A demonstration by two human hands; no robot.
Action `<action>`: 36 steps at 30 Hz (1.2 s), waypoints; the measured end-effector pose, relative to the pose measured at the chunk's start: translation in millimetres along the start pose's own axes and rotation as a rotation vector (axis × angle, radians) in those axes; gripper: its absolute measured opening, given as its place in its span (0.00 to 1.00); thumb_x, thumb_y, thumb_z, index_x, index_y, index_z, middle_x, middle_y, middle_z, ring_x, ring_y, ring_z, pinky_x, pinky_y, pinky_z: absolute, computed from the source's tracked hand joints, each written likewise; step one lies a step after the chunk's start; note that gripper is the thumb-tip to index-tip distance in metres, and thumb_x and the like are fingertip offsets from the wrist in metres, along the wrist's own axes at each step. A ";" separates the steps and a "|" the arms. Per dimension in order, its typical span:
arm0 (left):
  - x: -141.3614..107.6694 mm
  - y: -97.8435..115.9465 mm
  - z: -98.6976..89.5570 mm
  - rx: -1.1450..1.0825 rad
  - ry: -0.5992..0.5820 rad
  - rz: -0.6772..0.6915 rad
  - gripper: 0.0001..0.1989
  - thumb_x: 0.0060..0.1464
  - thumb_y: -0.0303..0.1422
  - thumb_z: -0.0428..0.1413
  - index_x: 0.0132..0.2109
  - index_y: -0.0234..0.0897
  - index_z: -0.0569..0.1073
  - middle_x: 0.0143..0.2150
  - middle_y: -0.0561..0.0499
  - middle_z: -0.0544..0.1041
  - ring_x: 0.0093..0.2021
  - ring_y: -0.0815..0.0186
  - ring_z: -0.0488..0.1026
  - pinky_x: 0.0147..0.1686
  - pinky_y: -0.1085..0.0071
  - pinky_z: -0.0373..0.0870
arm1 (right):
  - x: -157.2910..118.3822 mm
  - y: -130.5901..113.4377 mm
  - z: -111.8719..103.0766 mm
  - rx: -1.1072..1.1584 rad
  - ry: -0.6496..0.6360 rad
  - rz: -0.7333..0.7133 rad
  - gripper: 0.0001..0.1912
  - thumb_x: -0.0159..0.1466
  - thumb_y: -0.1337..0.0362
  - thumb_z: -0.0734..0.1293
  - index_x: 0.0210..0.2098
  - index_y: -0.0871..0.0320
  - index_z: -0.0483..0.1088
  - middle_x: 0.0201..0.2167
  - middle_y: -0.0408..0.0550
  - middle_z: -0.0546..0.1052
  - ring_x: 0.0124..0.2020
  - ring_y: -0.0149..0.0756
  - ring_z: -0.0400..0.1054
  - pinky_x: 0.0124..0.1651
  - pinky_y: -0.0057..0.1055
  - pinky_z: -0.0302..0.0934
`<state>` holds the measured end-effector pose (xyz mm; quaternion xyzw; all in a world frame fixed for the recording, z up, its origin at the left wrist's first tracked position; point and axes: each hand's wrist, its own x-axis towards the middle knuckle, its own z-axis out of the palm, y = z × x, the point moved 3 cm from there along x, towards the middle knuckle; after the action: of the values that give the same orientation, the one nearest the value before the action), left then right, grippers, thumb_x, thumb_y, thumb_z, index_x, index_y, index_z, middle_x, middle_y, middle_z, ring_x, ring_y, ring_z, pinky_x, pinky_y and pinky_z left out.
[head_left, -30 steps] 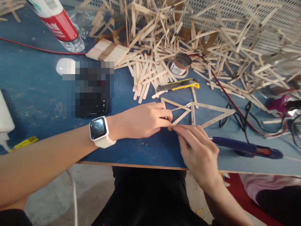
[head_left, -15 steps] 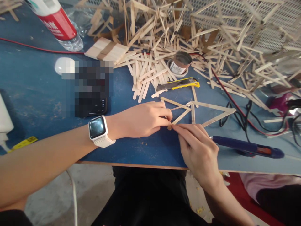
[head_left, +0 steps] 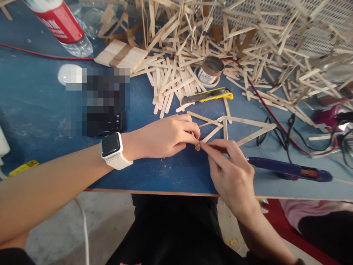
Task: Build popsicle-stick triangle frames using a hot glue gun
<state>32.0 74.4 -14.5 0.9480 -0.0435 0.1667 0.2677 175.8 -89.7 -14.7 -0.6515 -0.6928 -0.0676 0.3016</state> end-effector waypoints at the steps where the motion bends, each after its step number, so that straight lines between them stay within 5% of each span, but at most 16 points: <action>1: 0.2 0.0 -0.1 0.000 0.006 0.003 0.17 0.70 0.20 0.53 0.51 0.36 0.85 0.54 0.43 0.84 0.53 0.57 0.76 0.57 0.61 0.76 | 0.1 0.1 0.3 -0.003 0.007 0.008 0.18 0.74 0.78 0.67 0.55 0.55 0.81 0.46 0.51 0.81 0.42 0.33 0.78 0.49 0.32 0.77; 36: 0.2 0.2 0.1 0.037 -0.010 -0.002 0.17 0.73 0.22 0.52 0.51 0.38 0.85 0.55 0.45 0.84 0.55 0.57 0.76 0.60 0.61 0.75 | 0.0 0.1 -0.8 0.019 -0.009 0.031 0.14 0.72 0.80 0.70 0.50 0.59 0.83 0.48 0.49 0.83 0.44 0.28 0.78 0.53 0.25 0.74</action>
<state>32.2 74.1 -14.4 0.9537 -0.0409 0.1624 0.2499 176.2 -90.1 -14.1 -0.6596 -0.6845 -0.0534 0.3058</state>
